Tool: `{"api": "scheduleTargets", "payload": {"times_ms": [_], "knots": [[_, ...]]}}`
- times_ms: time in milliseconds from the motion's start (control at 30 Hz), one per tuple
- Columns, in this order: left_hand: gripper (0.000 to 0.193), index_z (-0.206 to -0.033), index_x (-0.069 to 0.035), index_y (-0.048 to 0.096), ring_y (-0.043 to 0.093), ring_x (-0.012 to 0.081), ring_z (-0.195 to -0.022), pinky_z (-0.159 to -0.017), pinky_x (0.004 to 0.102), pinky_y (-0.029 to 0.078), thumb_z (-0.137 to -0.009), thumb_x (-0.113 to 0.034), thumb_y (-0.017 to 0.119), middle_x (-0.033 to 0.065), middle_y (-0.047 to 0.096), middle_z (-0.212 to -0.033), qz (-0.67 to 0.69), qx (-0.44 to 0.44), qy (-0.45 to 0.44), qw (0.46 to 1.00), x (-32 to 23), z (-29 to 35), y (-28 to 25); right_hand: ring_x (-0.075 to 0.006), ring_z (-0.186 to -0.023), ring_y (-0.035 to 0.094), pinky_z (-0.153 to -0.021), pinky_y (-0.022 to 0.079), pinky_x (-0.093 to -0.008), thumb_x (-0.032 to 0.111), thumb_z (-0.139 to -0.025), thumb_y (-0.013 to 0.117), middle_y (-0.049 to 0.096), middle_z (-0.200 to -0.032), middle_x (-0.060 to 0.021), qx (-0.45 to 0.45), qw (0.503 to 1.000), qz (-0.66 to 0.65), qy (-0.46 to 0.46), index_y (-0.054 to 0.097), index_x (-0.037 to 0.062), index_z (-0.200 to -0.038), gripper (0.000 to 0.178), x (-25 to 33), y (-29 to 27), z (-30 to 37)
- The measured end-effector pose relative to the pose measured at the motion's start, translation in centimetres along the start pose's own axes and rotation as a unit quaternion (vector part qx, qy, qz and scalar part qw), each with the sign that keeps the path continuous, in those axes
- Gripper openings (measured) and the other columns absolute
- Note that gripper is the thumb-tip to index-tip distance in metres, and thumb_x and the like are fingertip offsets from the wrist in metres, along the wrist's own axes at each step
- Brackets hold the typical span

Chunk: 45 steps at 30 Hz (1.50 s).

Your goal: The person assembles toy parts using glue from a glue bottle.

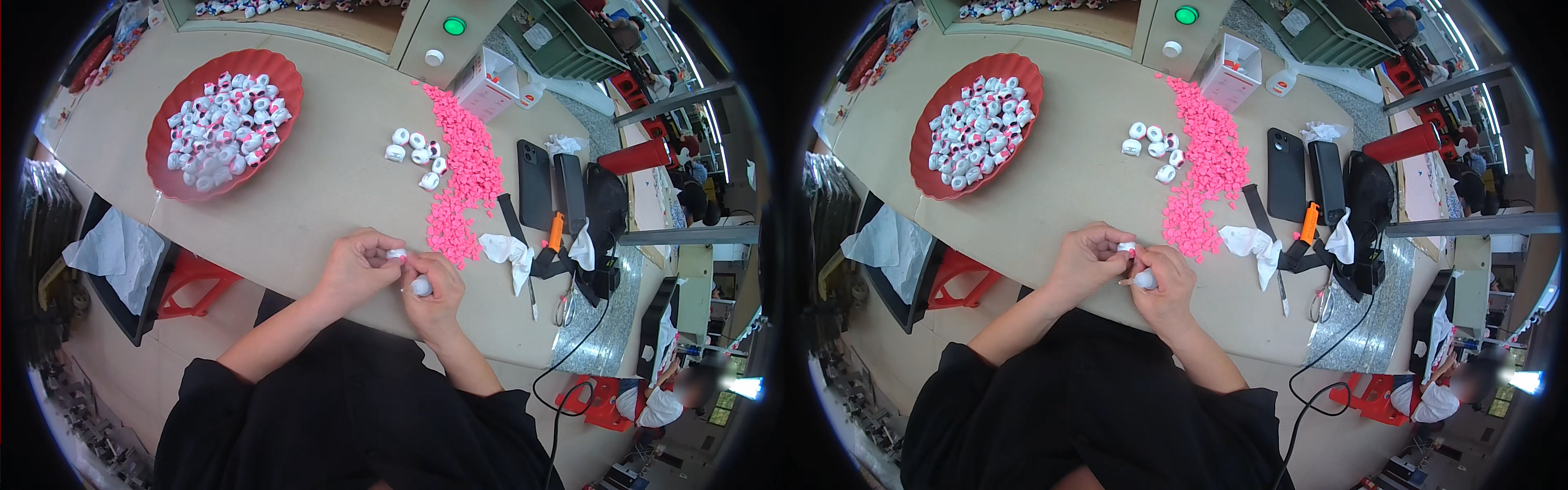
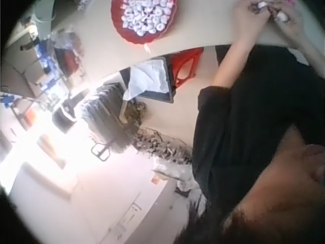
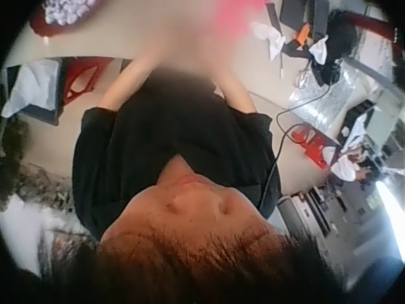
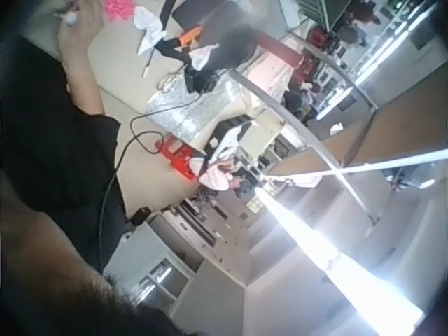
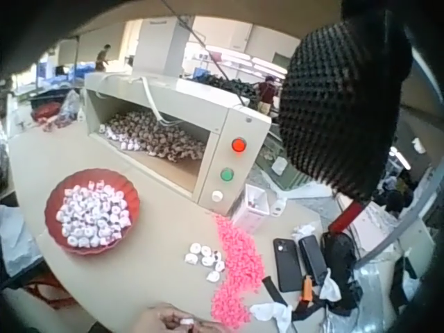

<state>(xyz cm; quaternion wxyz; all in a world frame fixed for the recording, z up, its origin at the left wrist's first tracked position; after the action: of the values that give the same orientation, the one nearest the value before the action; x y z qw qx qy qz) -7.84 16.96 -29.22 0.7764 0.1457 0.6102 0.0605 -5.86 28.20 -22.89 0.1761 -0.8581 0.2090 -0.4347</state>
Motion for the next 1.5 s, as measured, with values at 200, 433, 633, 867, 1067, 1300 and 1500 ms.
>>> {"api": "scheduleTargets", "payload": {"times_ms": [200,433,633,867,1067,1300,1500], "knots": [[0.018,-0.098,0.004,0.051,0.058,0.0135,-0.079,-0.071,0.0235,0.048,-0.08,0.002,0.052,0.0093,0.057,-0.092,0.063,0.057,0.013,0.996,-0.4,0.2,0.6,-0.0115,-0.064,0.053,-0.057,0.042,-0.0221,-0.003,-0.071,0.06,0.057,-0.073,-0.0063,0.0,0.956,-0.184,0.229,0.059,-0.0008,-0.086,0.016,-2.8,0.2,0.7],[0.021,-0.105,0.002,0.048,0.055,0.0116,-0.073,-0.067,0.0239,0.047,-0.087,-0.008,0.045,0.0072,0.054,-0.087,-0.04,0.141,0.002,0.989,-0.8,0.6,1.7,-0.0066,-0.065,0.05,-0.057,0.039,-0.0187,-0.002,-0.073,0.059,0.057,-0.075,-0.0042,0.03,0.927,-0.261,0.267,0.061,-0.0007,-0.086,0.013,-3.1,0.2,1.1],[0.02,-0.105,-0.001,0.044,0.049,0.0074,-0.058,-0.052,0.0212,0.043,-0.09,-0.013,0.037,0.0029,0.048,-0.072,-0.121,0.176,-0.092,0.973,-0.6,0.9,2.8,-0.004,-0.067,0.048,-0.058,0.036,-0.0168,-0.001,-0.075,0.059,0.057,-0.076,-0.001,0.024,0.932,-0.244,0.267,0.061,-0.0003,-0.084,0.01,-3.5,-0.3,1.3],[0.021,-0.104,-0.004,0.044,0.053,0.017,-0.066,-0.06,0.0295,0.041,-0.086,-0.013,0.04,0.0103,0.053,-0.075,-0.225,0.118,-0.005,0.967,-0.7,0.8,2.9,-0.0027,-0.066,0.047,-0.058,0.036,-0.0161,-0.003,-0.074,0.059,0.058,-0.074,-0.0005,0.01,0.923,-0.257,0.286,0.061,-0.0002,-0.083,0.01,-3.8,-0.1,1.5],[0.021,-0.103,-0.005,0.044,0.055,0.0265,-0.075,-0.067,0.0338,0.041,-0.085,-0.014,0.04,0.0155,0.055,-0.08,-0.245,0.095,-0.03,0.964,-0.4,0.8,3.0,-0.0034,-0.066,0.047,-0.057,0.035,-0.0169,-0.004,-0.073,0.058,0.057,-0.074,-0.0009,0.011,0.924,-0.262,0.28,0.06,-0.0005,-0.081,0.009,-3.8,-0.3,1.5],[0.018,-0.1,-0.003,0.046,0.039,0.0045,-0.055,-0.048,0.0204,0.034,-0.086,-0.008,0.036,-0.0003,0.046,-0.067,-0.219,0.097,-0.006,0.971,-0.5,0.4,3.1,-0.0058,-0.064,0.046,-0.056,0.034,-0.0181,-0.007,-0.07,0.057,0.053,-0.072,-0.0026,-0.001,0.941,-0.24,0.24,0.057,-0.0005,-0.075,0.008,-3.3,-0.1,1.3],[0.019,-0.1,-0.004,0.046,0.04,0.0047,-0.054,-0.048,0.0207,0.035,-0.085,-0.007,0.036,0.0002,0.046,-0.067,-0.196,0.102,-0.017,0.975,-0.6,0.3,3.1,-0.0056,-0.062,0.045,-0.055,0.034,-0.0185,-0.007,-0.07,0.057,0.052,-0.07,-0.0026,-0.008,0.953,-0.212,0.216,0.056,-0.0009,-0.075,0.009,-2.9,0.0,1.0]]}}
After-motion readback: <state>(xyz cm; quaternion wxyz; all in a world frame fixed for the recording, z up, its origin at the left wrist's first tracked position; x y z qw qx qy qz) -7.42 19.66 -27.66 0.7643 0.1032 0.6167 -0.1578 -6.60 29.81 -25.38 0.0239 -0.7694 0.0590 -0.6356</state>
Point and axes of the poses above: each hand's wrist, its own z-axis away from the middle knuckle, its own y-axis out of the palm, x = y × z, the point moved 8 cm from there along -z, towards the middle knuckle
